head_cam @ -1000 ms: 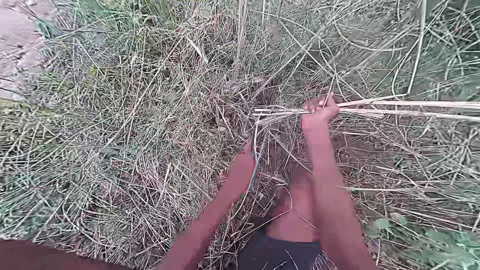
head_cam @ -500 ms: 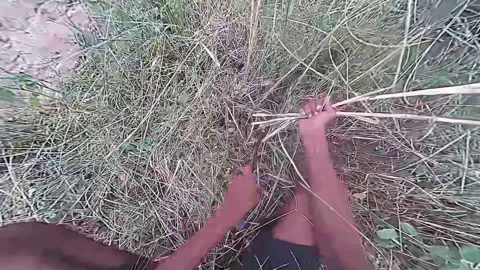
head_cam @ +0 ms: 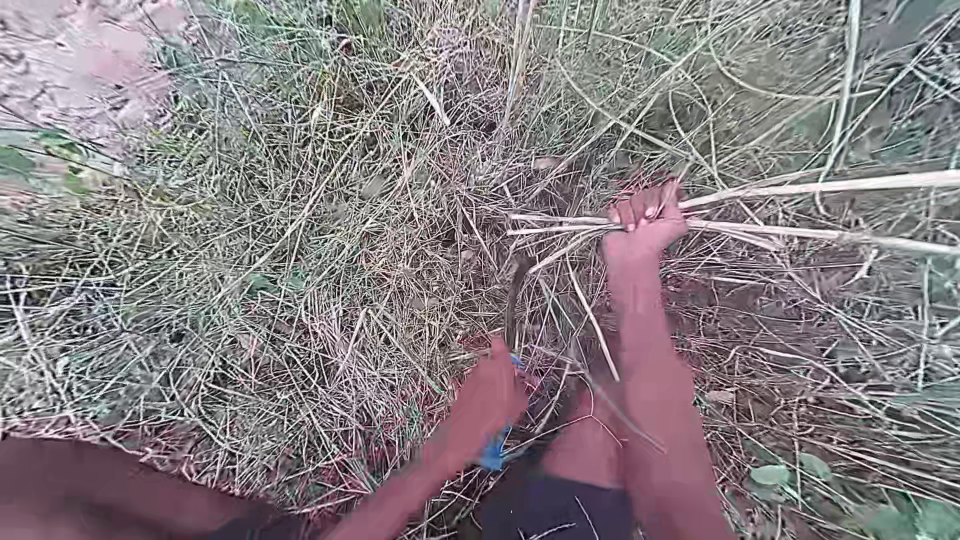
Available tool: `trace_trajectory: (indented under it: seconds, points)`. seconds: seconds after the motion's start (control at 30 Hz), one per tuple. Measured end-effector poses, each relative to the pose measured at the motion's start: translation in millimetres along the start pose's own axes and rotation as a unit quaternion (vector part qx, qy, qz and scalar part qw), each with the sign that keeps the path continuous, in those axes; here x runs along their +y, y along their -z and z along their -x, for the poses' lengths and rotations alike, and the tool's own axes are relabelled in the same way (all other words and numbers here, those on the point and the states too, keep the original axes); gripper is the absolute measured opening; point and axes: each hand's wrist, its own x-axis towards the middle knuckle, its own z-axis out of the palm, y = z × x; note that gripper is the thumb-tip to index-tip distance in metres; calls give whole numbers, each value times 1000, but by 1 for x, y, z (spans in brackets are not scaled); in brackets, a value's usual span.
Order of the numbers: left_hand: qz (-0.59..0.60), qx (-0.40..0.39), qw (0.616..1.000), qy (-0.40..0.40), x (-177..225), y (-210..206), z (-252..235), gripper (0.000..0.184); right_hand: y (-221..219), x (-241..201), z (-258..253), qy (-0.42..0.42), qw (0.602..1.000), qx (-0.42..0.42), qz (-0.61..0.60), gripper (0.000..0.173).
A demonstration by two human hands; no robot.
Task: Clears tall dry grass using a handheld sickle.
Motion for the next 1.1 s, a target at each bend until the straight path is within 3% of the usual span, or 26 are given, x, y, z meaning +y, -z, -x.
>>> trace_trajectory:
  seconds: [0.1,0.23,0.33,0.4,0.47,0.57,0.63,0.7,0.8,0.87,1.0,1.03,1.1]
  points:
    - [30,15,999,28,-22,0,22,72,-10,18,4,-41,999,24,-8,55]
    - [-27,46,998,-45,38,35,-67,61,-29,-3,13,-11,999,-21,-34,57]
    - [-88,75,985,-131,65,59,-126,44,-23,-16,22,10,999,-1,-37,55]
    - [-97,35,990,-92,58,51,-107,55,-12,-18,13,13,999,-5,-33,56]
    - [-61,-1,998,-29,24,23,-46,71,0,-10,-2,4,999,7,-40,57]
    - [17,9,1000,23,-26,3,17,74,-1,17,2,-38,997,38,-47,56]
    - [10,16,1000,12,-12,20,-3,71,-21,13,3,-23,998,9,-59,57]
    - [-15,19,1000,-18,26,39,-54,65,-29,2,4,6,997,-2,-81,57]
    - [-35,13,997,-60,62,24,-109,70,-3,-11,2,46,997,8,-59,56]
    - [-29,-18,998,-47,51,11,-73,65,9,-17,-3,33,998,23,-48,57]
    - [58,-31,997,34,-38,-6,39,70,22,17,1,-119,985,123,-30,49]
    - [64,-30,996,47,-47,-6,47,70,19,26,9,-128,982,132,-32,48]
    - [58,-7,998,22,-25,9,23,68,-11,18,-5,-86,994,52,-49,55]
